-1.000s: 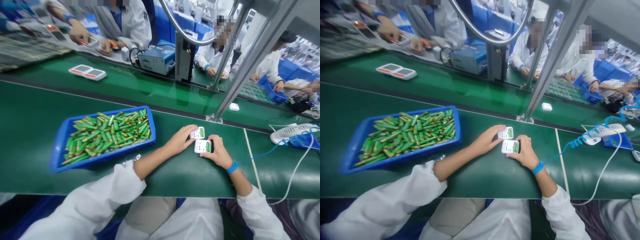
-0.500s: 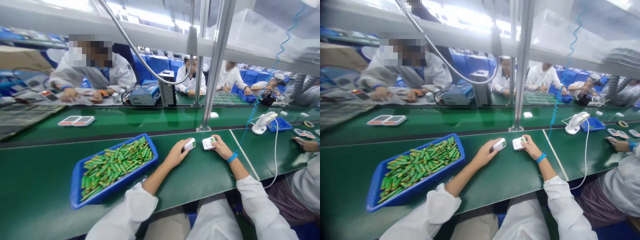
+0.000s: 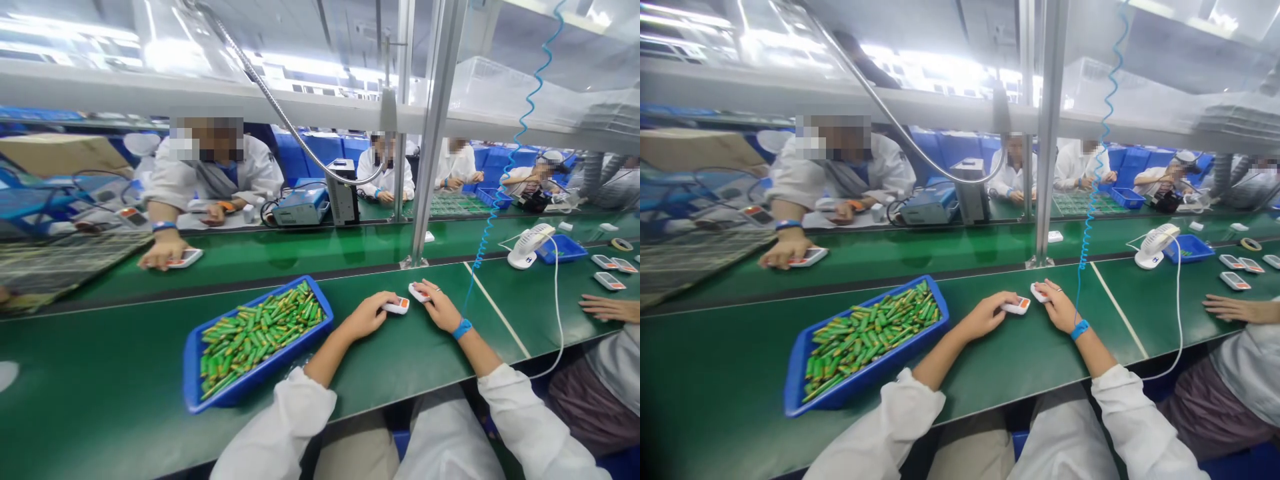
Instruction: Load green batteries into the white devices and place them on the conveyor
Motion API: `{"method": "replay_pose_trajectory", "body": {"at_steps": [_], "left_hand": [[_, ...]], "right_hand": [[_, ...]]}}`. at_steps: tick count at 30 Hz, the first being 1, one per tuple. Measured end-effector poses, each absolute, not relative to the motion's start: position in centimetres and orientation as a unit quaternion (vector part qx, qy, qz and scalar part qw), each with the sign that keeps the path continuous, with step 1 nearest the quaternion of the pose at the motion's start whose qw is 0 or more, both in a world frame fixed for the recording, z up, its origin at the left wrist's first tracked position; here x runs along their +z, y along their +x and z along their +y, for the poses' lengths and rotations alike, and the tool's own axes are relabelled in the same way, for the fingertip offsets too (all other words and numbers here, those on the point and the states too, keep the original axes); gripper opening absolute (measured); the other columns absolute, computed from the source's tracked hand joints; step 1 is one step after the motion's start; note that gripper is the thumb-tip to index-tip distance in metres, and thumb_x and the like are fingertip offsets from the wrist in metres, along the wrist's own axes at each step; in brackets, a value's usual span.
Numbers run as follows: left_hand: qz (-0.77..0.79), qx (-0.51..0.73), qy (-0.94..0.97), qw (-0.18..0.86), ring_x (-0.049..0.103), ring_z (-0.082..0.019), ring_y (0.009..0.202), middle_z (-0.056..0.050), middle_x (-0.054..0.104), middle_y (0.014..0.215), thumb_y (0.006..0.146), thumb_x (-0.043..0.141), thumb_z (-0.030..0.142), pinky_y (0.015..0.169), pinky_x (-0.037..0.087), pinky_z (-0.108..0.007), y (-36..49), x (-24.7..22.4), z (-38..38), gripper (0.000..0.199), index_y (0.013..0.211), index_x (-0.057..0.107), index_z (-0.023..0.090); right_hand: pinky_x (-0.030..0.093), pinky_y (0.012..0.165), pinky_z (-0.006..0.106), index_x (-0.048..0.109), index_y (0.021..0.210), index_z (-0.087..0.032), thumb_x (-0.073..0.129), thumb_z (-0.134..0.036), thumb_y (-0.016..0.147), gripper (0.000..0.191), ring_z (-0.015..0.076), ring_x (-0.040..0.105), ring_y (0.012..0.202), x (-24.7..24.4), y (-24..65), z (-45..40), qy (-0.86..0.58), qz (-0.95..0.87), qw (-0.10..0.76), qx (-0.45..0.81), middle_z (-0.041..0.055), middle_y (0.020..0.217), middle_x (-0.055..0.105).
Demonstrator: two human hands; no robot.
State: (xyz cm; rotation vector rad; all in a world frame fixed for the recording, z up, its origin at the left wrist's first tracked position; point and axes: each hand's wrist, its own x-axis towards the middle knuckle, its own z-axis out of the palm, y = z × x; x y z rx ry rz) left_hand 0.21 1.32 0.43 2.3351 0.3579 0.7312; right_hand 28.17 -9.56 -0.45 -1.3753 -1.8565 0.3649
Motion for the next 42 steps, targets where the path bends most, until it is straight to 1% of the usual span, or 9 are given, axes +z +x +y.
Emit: {"method": "replay_pose_trajectory", "body": {"at_steps": [3, 8, 12, 17, 21, 25, 34, 39, 42], "left_hand": [[0.082, 0.268, 0.894, 0.349, 0.067, -0.026, 0.142, -0.012, 0.075, 0.142, 0.083, 0.050, -0.001, 0.125, 0.051, -0.048, 0.1, 0.9, 1.0, 0.057, 0.131, 0.073, 0.020], [0.039, 0.239, 0.896, 0.372, 0.065, -0.026, 0.146, -0.010, 0.077, 0.141, 0.079, 0.048, -0.004, 0.134, 0.043, -0.054, 0.4, 1.1, 0.6, 0.058, 0.123, 0.077, 0.021], [0.057, 0.228, 0.909, 0.344, 0.051, -0.028, 0.161, -0.008, 0.074, 0.148, 0.082, 0.047, -0.008, 0.137, 0.037, -0.062, 0.7, 0.2, 0.9, 0.064, 0.128, 0.079, 0.024], [0.114, 0.246, 0.916, 0.297, 0.063, -0.028, 0.143, -0.012, 0.068, 0.145, 0.095, 0.055, 0.001, 0.126, 0.052, -0.054, 1.3, -1.0, 1.1, 0.045, 0.120, 0.084, 0.025], [0.110, 0.258, 0.912, 0.298, 0.066, -0.026, 0.132, -0.013, 0.068, 0.136, 0.103, 0.057, 0.009, 0.120, 0.056, -0.048, 1.6, -0.9, 0.6, 0.037, 0.125, 0.082, 0.024], [0.138, 0.277, 0.908, 0.282, 0.064, -0.028, 0.139, -0.013, 0.068, 0.146, 0.111, 0.058, 0.024, 0.125, 0.052, -0.052, 1.4, -0.6, 0.4, 0.031, 0.136, 0.076, 0.025], [0.136, 0.244, 0.913, 0.297, 0.066, -0.029, 0.140, -0.012, 0.069, 0.152, 0.110, 0.064, 0.033, 0.124, 0.053, -0.051, 1.3, -1.1, 0.2, 0.025, 0.129, 0.079, 0.026], [0.119, 0.242, 0.913, 0.307, 0.067, -0.028, 0.138, -0.010, 0.071, 0.148, 0.109, 0.067, 0.032, 0.123, 0.051, -0.050, 1.5, -0.3, -0.4, 0.020, 0.122, 0.080, 0.026], [0.119, 0.257, 0.906, 0.314, 0.067, -0.029, 0.138, -0.011, 0.073, 0.145, 0.108, 0.067, 0.030, 0.122, 0.051, -0.050, 1.5, 0.0, -0.6, 0.019, 0.121, 0.080, 0.025]], "right_hand": [[0.035, 0.136, 0.065, 0.072, 0.131, -0.021, 0.053, -0.008, 0.083, 0.054, 0.0284, 0.056, 0.156, -0.3, 28.2, -9.4, -0.508, -0.772, 0.363, 0.118, 0.0138, 0.144, 0.076], [0.041, 0.132, 0.066, 0.074, 0.131, -0.021, 0.057, -0.012, 0.083, 0.053, 0.0330, 0.049, 0.162, -0.4, 28.1, -9.7, -0.546, -0.759, 0.333, 0.124, 0.0138, 0.156, 0.069], [0.036, 0.133, 0.066, 0.069, 0.152, -0.026, 0.065, -0.037, 0.102, 0.051, 0.0377, 0.041, 0.167, -0.2, 27.0, -10.3, -0.574, -0.760, 0.286, 0.104, 0.0138, 0.167, 0.060], [0.032, 0.129, 0.069, 0.066, 0.160, -0.035, 0.083, -0.067, 0.092, 0.076, 0.0490, 0.026, 0.171, 0.2, 24.5, -10.9, -0.628, -0.750, 0.203, 0.033, 0.0154, 0.177, 0.048], [0.033, 0.127, 0.068, 0.066, 0.161, -0.034, 0.079, -0.060, 0.095, 0.072, 0.0479, 0.027, 0.170, 0.4, 22.9, -11.5, -0.669, -0.719, 0.187, 0.020, 0.0177, 0.178, 0.045], [0.030, 0.128, 0.069, 0.065, 0.161, -0.036, 0.078, -0.053, 0.093, 0.071, 0.0471, 0.030, 0.168, 0.6, 24.7, -12.6, -0.693, -0.698, 0.182, 0.015, 0.0156, 0.175, 0.049], [0.041, 0.123, 0.068, 0.070, 0.156, -0.032, 0.065, -0.043, 0.098, 0.059, 0.0434, 0.042, 0.158, 0.2, 41.8, -15.8, -0.833, -0.525, 0.156, -0.084, 0.0163, 0.165, 0.057], [0.030, 0.125, 0.081, 0.065, 0.162, -0.032, 0.053, -0.046, 0.106, 0.059, 0.0495, 0.033, 0.166, 1.4, 48.4, -16.2, -0.886, -0.450, 0.095, -0.055, 0.0175, 0.175, 0.049], [0.027, 0.129, 0.080, 0.064, 0.162, -0.024, 0.056, -0.051, 0.104, 0.064, 0.0507, 0.029, 0.168, 2.3, 47.8, -14.4, -0.864, -0.477, 0.141, -0.083, 0.0215, 0.178, 0.044]]}}
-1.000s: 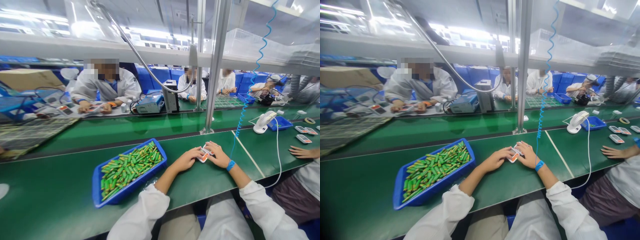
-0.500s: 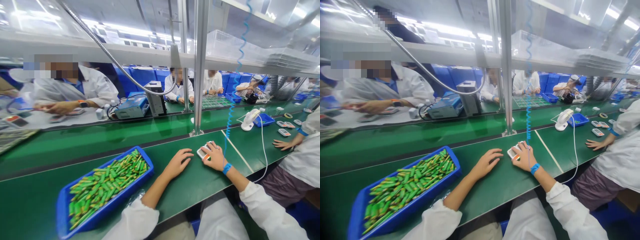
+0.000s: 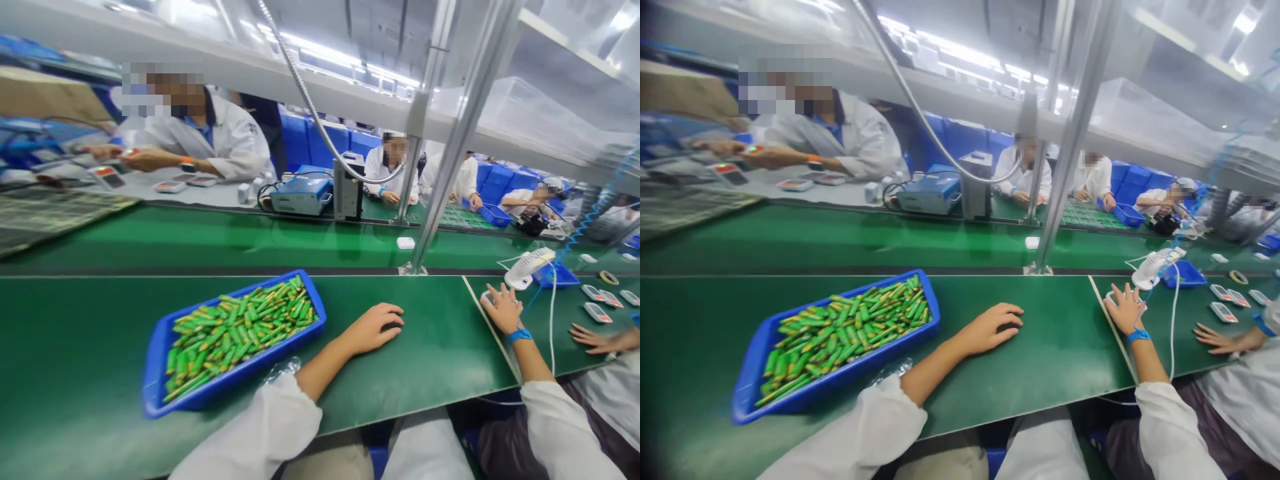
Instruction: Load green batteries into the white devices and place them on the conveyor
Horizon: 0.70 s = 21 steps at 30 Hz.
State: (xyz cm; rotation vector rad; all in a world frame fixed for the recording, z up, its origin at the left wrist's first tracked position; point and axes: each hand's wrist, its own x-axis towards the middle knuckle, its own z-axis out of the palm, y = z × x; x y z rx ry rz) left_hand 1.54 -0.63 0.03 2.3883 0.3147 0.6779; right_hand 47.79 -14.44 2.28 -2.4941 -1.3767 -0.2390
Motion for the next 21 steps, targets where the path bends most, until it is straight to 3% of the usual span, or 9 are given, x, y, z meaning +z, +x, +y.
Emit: {"method": "replay_pose_trajectory", "body": {"at_steps": [3, 6, 10, 13, 16, 19, 21], "left_hand": [[0.133, 0.288, 0.892, 0.322, 0.068, -0.028, 0.136, -0.011, 0.074, 0.142, 0.109, 0.063, 0.026, 0.122, 0.052, -0.049, 1.7, 0.0, -0.6, 0.021, 0.121, 0.079, 0.024], [0.179, 0.347, 0.859, 0.332, 0.067, -0.027, 0.136, -0.011, 0.074, 0.142, 0.108, 0.059, 0.021, 0.123, 0.052, -0.048, 1.8, 0.0, -0.2, 0.023, 0.122, 0.076, 0.023], [0.240, 0.457, 0.773, 0.368, 0.071, -0.026, 0.129, -0.012, 0.076, 0.134, 0.103, 0.054, 0.012, 0.117, 0.056, -0.047, 1.8, 0.1, 0.4, 0.025, 0.117, 0.073, 0.021], [0.271, 0.508, 0.713, 0.400, 0.074, -0.023, 0.120, -0.010, 0.078, 0.126, 0.096, 0.051, 0.005, 0.105, 0.060, -0.041, 1.8, 0.3, 0.6, 0.030, 0.110, 0.072, 0.020], [0.279, 0.526, 0.682, 0.424, 0.075, -0.022, 0.114, -0.009, 0.079, 0.122, 0.092, 0.051, 0.002, 0.097, 0.060, -0.036, 1.8, 0.5, 0.8, 0.032, 0.108, 0.071, 0.020], [0.279, 0.537, 0.665, 0.437, 0.075, -0.021, 0.111, -0.009, 0.079, 0.121, 0.093, 0.051, 0.002, 0.093, 0.060, -0.033, 1.6, 0.7, 1.1, 0.032, 0.108, 0.072, 0.021], [0.282, 0.543, 0.656, 0.443, 0.075, -0.021, 0.108, -0.009, 0.078, 0.119, 0.094, 0.051, 0.002, 0.090, 0.059, -0.033, 1.3, 1.0, 1.1, 0.031, 0.108, 0.072, 0.021]], "right_hand": [[0.043, 0.129, 0.065, 0.064, 0.159, -0.019, 0.055, -0.051, 0.106, 0.063, 0.0398, 0.048, 0.159, 2.6, 42.2, -10.9, -0.734, -0.622, 0.266, -0.063, 0.0218, 0.167, 0.057], [0.062, 0.111, 0.051, 0.068, 0.152, -0.023, 0.054, -0.045, 0.110, 0.049, 0.0300, 0.065, 0.144, 1.8, 33.2, -5.7, -0.597, -0.729, 0.333, 0.034, 0.0155, 0.156, 0.067], [0.058, 0.118, 0.046, 0.076, 0.138, -0.022, 0.057, -0.033, 0.106, 0.039, 0.0263, 0.068, 0.136, 0.6, 23.1, 3.4, -0.561, -0.765, 0.315, 0.039, 0.0139, 0.144, 0.074], [0.047, 0.128, 0.051, 0.074, 0.141, -0.015, 0.056, -0.026, 0.103, 0.044, 0.0302, 0.062, 0.143, 0.3, 20.3, 10.6, -0.592, -0.740, 0.317, 0.031, 0.0197, 0.147, 0.071], [0.034, 0.132, 0.066, 0.069, 0.148, -0.007, 0.053, -0.025, 0.103, 0.051, 0.0403, 0.046, 0.156, 0.1, 20.6, 16.4, -0.641, -0.700, 0.314, 0.014, 0.0292, 0.159, 0.058], [0.028, 0.127, 0.079, 0.065, 0.156, -0.015, 0.062, -0.031, 0.101, 0.057, 0.0501, 0.026, 0.166, -0.1, 21.7, 20.3, -0.749, -0.608, 0.260, -0.039, 0.0279, 0.177, 0.038], [0.031, 0.122, 0.081, 0.061, 0.161, -0.022, 0.067, -0.039, 0.101, 0.063, 0.0534, 0.026, 0.165, -0.3, 22.4, 21.9, -0.812, -0.542, 0.210, -0.049, 0.0270, 0.180, 0.031]]}}
